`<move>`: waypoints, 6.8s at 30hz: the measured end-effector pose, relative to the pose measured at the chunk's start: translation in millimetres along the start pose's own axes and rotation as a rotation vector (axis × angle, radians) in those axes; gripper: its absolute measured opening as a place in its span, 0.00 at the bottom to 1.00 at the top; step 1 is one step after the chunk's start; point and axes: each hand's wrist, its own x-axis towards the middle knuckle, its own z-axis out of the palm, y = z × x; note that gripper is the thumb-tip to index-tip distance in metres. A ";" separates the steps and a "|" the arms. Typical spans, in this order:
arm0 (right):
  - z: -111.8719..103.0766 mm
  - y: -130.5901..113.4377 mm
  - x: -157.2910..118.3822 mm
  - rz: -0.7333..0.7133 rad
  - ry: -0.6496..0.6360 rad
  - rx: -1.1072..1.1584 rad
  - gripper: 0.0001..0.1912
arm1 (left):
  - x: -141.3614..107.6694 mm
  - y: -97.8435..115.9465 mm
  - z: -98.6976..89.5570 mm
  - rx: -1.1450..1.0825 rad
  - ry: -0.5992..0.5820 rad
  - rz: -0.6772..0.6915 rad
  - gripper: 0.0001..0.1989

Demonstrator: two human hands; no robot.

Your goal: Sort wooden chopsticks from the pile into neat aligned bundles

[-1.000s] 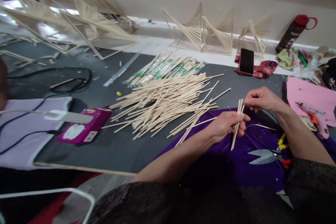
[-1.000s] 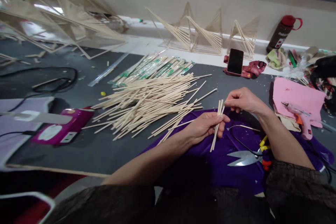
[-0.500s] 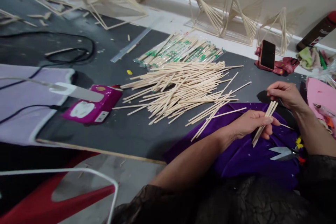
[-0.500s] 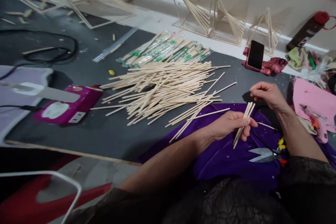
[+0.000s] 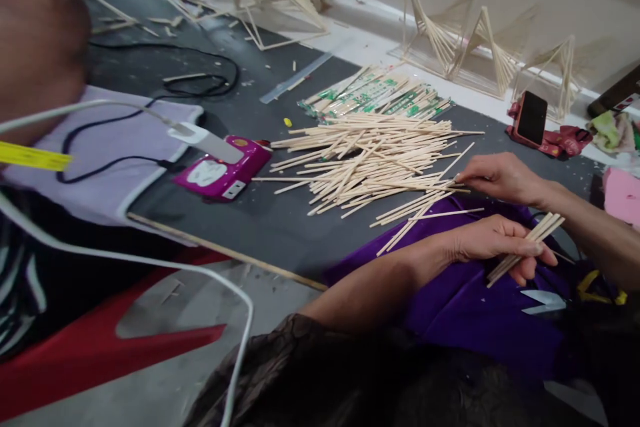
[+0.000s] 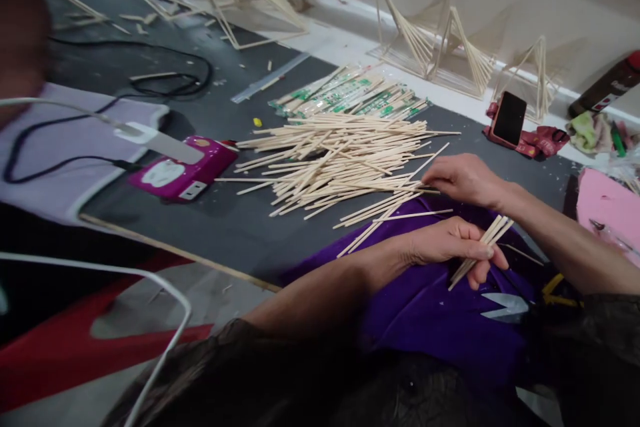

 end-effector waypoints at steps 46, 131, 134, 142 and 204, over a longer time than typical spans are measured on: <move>31.9 -21.6 64.5 -0.001 -0.153 -0.528 0.15 | -1.4 -1.4 -2.8 -0.087 -0.082 -0.045 0.09; 23.1 68.0 -40.4 0.369 0.192 0.388 0.12 | 49.4 58.3 -70.4 0.449 0.943 0.524 0.16; 23.7 66.6 -41.0 0.366 0.175 0.408 0.12 | 49.4 58.8 -70.2 0.471 0.935 0.521 0.16; 18.6 57.8 -43.3 0.399 0.163 0.400 0.14 | 48.8 62.0 -67.3 0.515 0.924 0.475 0.14; -22.5 30.0 -52.2 0.194 0.776 0.713 0.09 | 47.8 66.4 -50.3 0.718 0.775 0.238 0.13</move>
